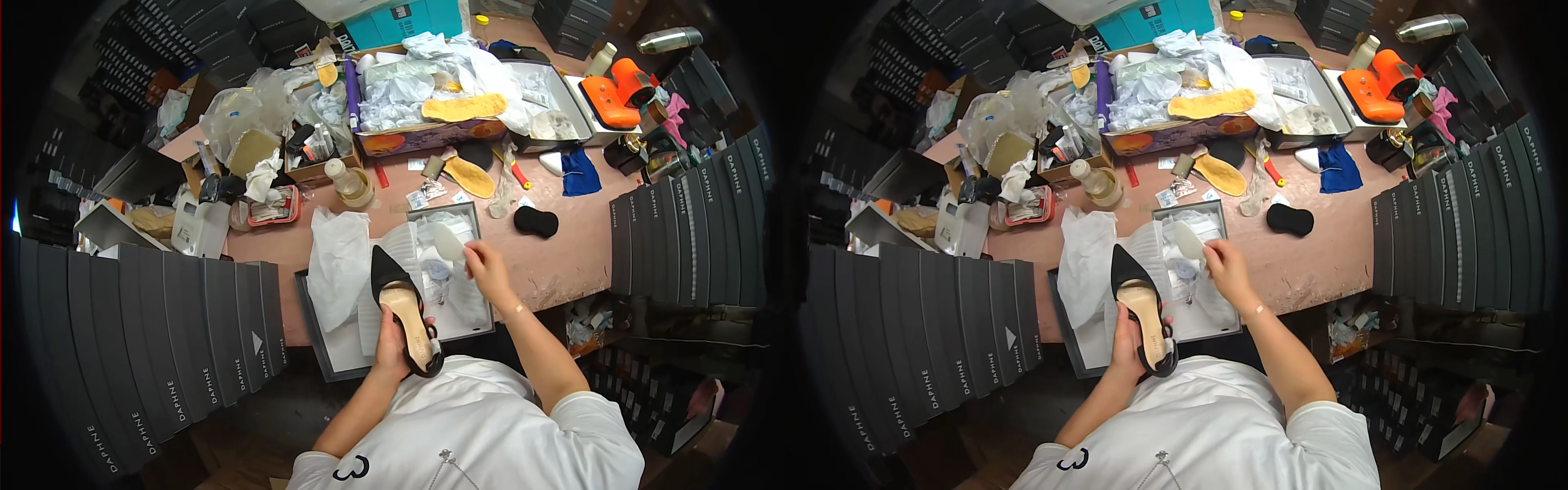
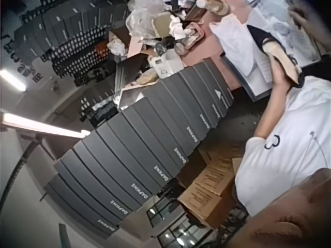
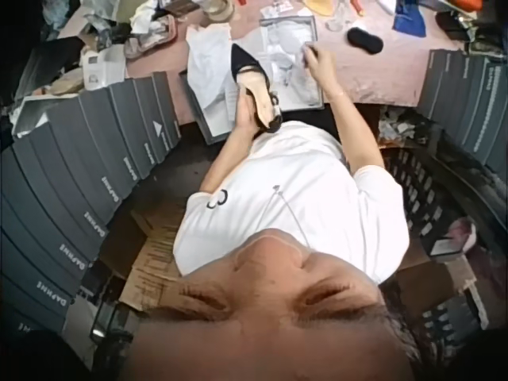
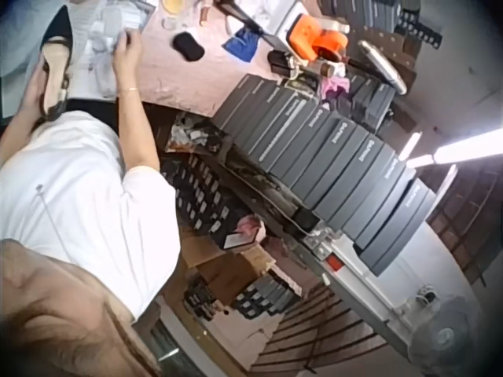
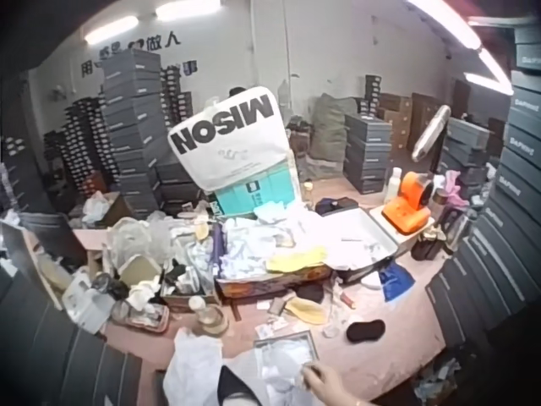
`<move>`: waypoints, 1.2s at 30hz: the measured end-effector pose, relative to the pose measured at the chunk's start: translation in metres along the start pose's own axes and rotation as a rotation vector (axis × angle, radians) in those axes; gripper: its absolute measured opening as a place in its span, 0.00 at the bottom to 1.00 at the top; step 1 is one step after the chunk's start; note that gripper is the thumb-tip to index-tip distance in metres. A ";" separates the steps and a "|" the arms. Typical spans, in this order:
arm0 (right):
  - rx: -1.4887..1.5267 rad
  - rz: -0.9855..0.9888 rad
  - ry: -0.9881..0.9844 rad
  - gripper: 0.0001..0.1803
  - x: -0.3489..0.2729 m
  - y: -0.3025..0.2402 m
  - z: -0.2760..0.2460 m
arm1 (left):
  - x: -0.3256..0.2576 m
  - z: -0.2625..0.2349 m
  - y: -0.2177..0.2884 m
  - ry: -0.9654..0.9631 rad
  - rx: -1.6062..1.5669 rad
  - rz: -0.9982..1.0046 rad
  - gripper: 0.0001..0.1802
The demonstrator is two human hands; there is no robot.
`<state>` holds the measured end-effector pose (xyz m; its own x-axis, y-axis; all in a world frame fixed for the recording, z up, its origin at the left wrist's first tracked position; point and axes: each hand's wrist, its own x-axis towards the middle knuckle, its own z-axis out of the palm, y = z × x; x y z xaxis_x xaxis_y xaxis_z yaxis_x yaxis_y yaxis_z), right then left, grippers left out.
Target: Packing finished high-heeled shoes into boxes with protective paper and foam inserts.
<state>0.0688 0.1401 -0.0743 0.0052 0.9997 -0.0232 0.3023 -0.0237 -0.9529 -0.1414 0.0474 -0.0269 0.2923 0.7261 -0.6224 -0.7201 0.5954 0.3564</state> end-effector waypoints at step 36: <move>-0.507 -0.329 -0.292 0.18 -0.036 -0.052 0.065 | 0.010 -0.007 -0.036 0.067 0.130 0.111 0.39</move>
<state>-0.0093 0.1051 -0.0440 -0.4004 0.9113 0.0959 0.6544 0.3576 -0.6662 -0.1172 0.0311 -0.0510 0.1695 0.7677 -0.6180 -0.6570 0.5554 0.5098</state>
